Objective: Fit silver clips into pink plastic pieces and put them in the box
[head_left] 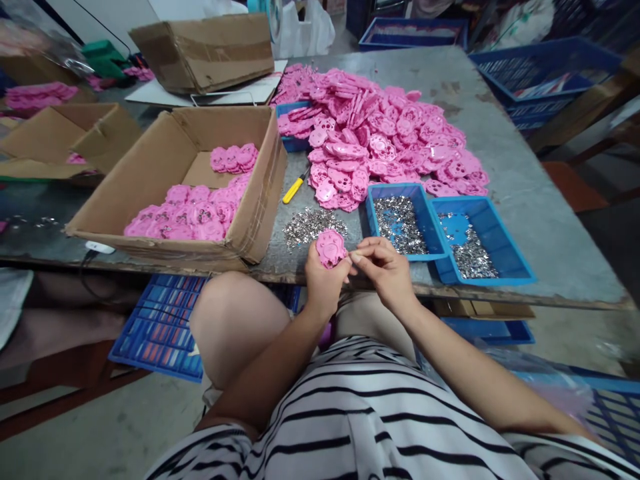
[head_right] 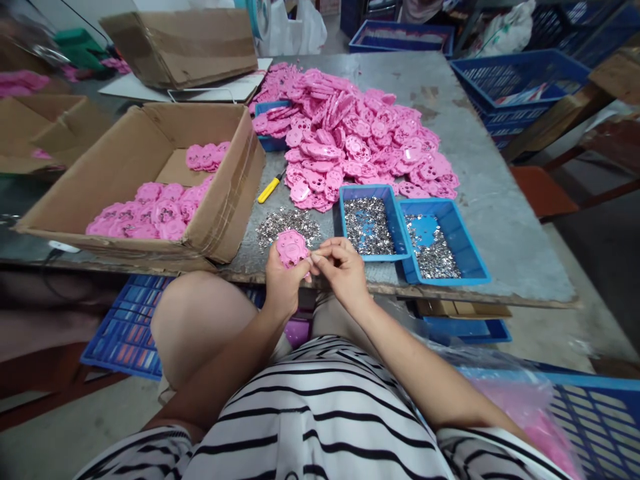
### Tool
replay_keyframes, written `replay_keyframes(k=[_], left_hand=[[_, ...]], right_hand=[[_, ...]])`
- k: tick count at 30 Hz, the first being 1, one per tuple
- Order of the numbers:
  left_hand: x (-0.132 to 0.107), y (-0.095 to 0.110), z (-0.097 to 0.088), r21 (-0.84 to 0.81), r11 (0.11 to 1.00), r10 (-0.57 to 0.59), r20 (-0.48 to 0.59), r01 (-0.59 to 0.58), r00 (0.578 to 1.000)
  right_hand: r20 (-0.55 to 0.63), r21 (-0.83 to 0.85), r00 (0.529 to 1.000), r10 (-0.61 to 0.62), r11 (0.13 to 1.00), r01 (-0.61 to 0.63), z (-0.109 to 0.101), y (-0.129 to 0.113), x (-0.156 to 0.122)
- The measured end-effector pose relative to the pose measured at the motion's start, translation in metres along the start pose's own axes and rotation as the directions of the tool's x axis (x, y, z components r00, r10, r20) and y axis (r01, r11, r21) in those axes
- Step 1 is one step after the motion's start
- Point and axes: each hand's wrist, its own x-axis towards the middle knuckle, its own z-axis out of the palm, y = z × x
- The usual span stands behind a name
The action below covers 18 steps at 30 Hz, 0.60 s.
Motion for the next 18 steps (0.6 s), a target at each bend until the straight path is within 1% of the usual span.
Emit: replay_keyframes(k=[3,5,7,10,12,14,15,16,18], left_hand=[[0.000,0.000,-0.001,0.028,1.000,0.004,-0.003,-0.004,1.000],[0.000,0.000,-0.001,0.044,0.999,0.006,0.003,-0.007,1.000],[0.001,-0.002,-0.002,0.070,0.997,0.014,0.001,-0.014,1.000],[0.002,-0.005,-0.003,0.122,0.992,0.037,-0.012,-0.035,0.999],[0.002,-0.006,-0.003,0.139,0.989,0.045,0.008,-0.046,0.999],[0.001,-0.003,-0.004,0.102,0.994,0.023,0.074,-0.030,0.997],[0.001,0.000,-0.004,0.056,0.998,-0.004,0.128,-0.004,0.992],[0.000,0.004,-0.004,-0.002,0.999,-0.036,0.191,0.037,0.981],[0.000,0.012,-0.006,-0.104,0.985,-0.102,0.311,0.140,0.945]], right_hand=[[0.007,0.061,0.998,0.059,0.996,-0.059,-0.001,-0.001,0.002],[0.037,0.098,0.993,0.112,0.989,-0.115,-0.002,-0.002,0.004],[0.081,0.091,0.988,0.133,0.986,-0.140,-0.003,-0.004,0.006],[0.147,0.033,0.983,0.107,0.993,-0.113,-0.005,-0.005,0.009],[0.169,0.007,0.983,0.077,0.997,-0.080,-0.006,-0.006,0.011],[0.186,0.017,0.980,0.075,0.997,-0.079,-0.009,-0.008,0.013],[0.196,0.025,0.977,0.080,0.996,-0.086,-0.010,-0.009,0.014],[0.207,0.028,0.975,0.084,0.995,-0.091,-0.012,-0.011,0.015],[0.215,0.013,0.974,0.071,0.997,-0.076,-0.016,-0.014,0.017]])
